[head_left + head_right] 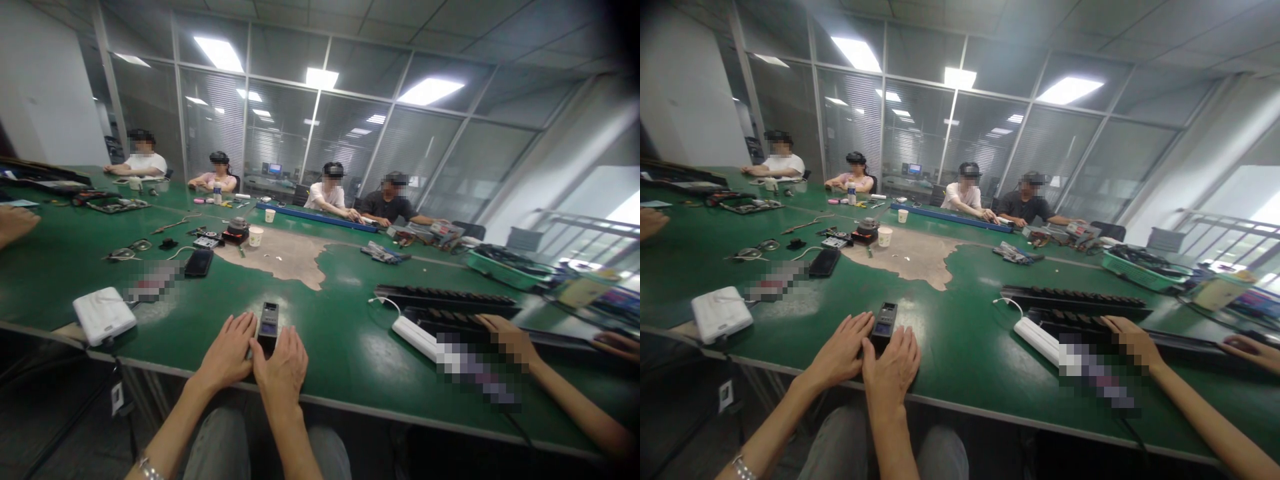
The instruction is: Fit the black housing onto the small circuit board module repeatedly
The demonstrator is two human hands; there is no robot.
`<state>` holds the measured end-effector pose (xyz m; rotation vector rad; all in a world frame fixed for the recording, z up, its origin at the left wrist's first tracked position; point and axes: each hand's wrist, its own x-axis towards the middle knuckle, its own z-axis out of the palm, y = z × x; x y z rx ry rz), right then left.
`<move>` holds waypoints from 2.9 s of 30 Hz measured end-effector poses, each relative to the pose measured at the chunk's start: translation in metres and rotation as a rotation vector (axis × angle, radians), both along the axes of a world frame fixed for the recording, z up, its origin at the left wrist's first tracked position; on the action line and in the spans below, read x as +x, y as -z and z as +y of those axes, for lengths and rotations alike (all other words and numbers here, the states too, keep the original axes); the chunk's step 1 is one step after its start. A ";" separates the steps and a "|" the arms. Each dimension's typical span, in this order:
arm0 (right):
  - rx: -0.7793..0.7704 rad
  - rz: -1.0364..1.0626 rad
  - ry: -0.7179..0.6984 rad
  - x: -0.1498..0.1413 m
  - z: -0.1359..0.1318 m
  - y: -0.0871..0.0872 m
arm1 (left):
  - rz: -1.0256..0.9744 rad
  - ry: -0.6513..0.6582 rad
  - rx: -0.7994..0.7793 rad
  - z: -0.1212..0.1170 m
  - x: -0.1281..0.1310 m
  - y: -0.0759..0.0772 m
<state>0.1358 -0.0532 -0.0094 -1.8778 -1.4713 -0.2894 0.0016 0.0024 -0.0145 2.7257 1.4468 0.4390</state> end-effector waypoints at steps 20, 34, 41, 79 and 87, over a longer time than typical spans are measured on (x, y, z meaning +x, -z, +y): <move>0.056 0.126 0.012 -0.004 0.006 -0.002 | 0.015 0.048 0.005 0.003 0.001 0.000; 0.125 0.159 -0.035 -0.003 0.008 -0.031 | -0.037 0.058 0.010 0.002 -0.001 0.000; 0.142 0.189 -0.034 0.007 0.010 -0.042 | -0.053 0.059 0.032 0.001 -0.001 -0.001; -0.028 0.032 0.111 0.065 -0.002 0.011 | -0.048 0.030 -0.012 -0.001 0.002 -0.007; 0.024 0.099 0.055 0.057 0.003 -0.011 | -0.056 0.037 0.005 0.001 0.001 -0.004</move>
